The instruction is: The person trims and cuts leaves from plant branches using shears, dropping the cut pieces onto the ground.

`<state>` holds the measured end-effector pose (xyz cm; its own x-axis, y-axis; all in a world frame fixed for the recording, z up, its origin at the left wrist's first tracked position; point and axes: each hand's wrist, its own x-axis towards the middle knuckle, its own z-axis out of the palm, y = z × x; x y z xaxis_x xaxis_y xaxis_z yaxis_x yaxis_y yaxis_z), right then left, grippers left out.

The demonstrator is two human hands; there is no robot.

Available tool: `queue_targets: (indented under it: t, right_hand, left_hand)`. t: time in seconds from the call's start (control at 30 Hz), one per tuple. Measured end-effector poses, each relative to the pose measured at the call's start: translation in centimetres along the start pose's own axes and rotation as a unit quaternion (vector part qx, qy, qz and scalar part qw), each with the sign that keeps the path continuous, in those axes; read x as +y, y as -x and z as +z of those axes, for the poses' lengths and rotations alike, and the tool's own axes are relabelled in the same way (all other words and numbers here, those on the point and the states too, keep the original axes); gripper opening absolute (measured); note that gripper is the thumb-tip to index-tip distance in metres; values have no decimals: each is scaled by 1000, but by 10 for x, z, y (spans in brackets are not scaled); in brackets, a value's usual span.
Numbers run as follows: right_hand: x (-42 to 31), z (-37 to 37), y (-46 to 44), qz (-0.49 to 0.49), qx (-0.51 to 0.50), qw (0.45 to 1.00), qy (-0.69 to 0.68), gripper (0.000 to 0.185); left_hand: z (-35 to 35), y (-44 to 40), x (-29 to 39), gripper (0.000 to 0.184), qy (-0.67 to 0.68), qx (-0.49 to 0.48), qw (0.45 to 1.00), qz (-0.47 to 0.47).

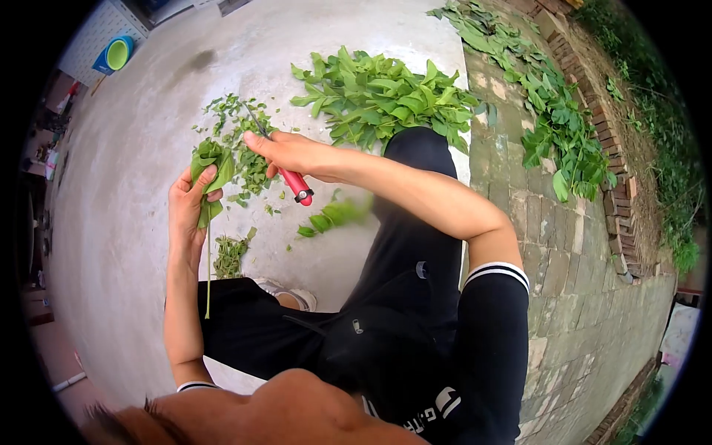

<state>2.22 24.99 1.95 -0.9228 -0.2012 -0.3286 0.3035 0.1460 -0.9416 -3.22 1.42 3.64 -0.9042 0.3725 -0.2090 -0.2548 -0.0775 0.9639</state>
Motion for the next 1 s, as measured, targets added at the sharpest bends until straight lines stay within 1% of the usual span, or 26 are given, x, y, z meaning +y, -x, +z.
queue_targets:
  t: [0.07, 0.17, 0.27, 0.3, 0.37, 0.4, 0.43, 0.5, 0.53, 0.57, 0.63, 0.73, 0.83, 0.93, 1.0]
  right_hand:
    - [3, 3, -2, 26, -65, 995, -70, 80]
    - [-1, 18, 9, 93, -137, 972, -165, 76]
    - [14, 29, 4, 127, -183, 954, -200, 85]
    - [13, 32, 7, 155, -154, 945, -244, 72]
    - [40, 27, -7, 121, -140, 968, -171, 56]
    - [36, 27, -6, 103, -134, 976, -134, 49]
    - [35, 29, 1, 68, -70, 982, -159, 44]
    - [17, 31, 15, 54, -33, 994, -93, 47]
    - [9, 32, 20, 45, -19, 997, -57, 49]
    - [9, 31, 22, 52, -23, 997, -55, 54]
    - [4, 32, 29, 31, -25, 999, 14, 57]
    - [12, 28, 23, -37, -35, 996, 80, 61]
    - [5, 25, 26, -55, -39, 990, 123, 60]
    - [3, 20, 26, -62, -61, 991, 105, 60]
    - [2, 18, 27, -70, -70, 990, 102, 60]
  left_hand:
    - [-7, -3, 5, 17, 22, 18, 1000, 10]
    - [-16, -7, 4, 14, 52, 16, 998, 17]
    - [-11, -2, 8, 13, 54, 7, 998, 30]
    - [-12, -2, 7, 14, 56, 1, 998, 36]
    - [-16, -5, 3, 14, 68, -7, 997, 48]
    - [-18, -6, 2, 15, 72, -10, 996, 54]
    - [-18, -5, 4, 14, 77, -5, 996, 55]
    - [-14, -4, 6, 14, 87, 5, 994, 60]
    - [-12, -4, 7, 13, 92, -7, 994, 56]
    - [-11, -2, 10, 12, 95, -15, 994, 53]
    - [-10, 2, 13, 12, 103, -26, 993, 56]
    - [-12, 1, 13, 18, 128, -54, 988, 70]
    - [-13, -2, 13, 20, 130, -92, 982, 97]
    - [0, 5, 17, 17, 98, -55, 990, 80]
    - [-5, 3, 14, 18, 73, -64, 992, 76]
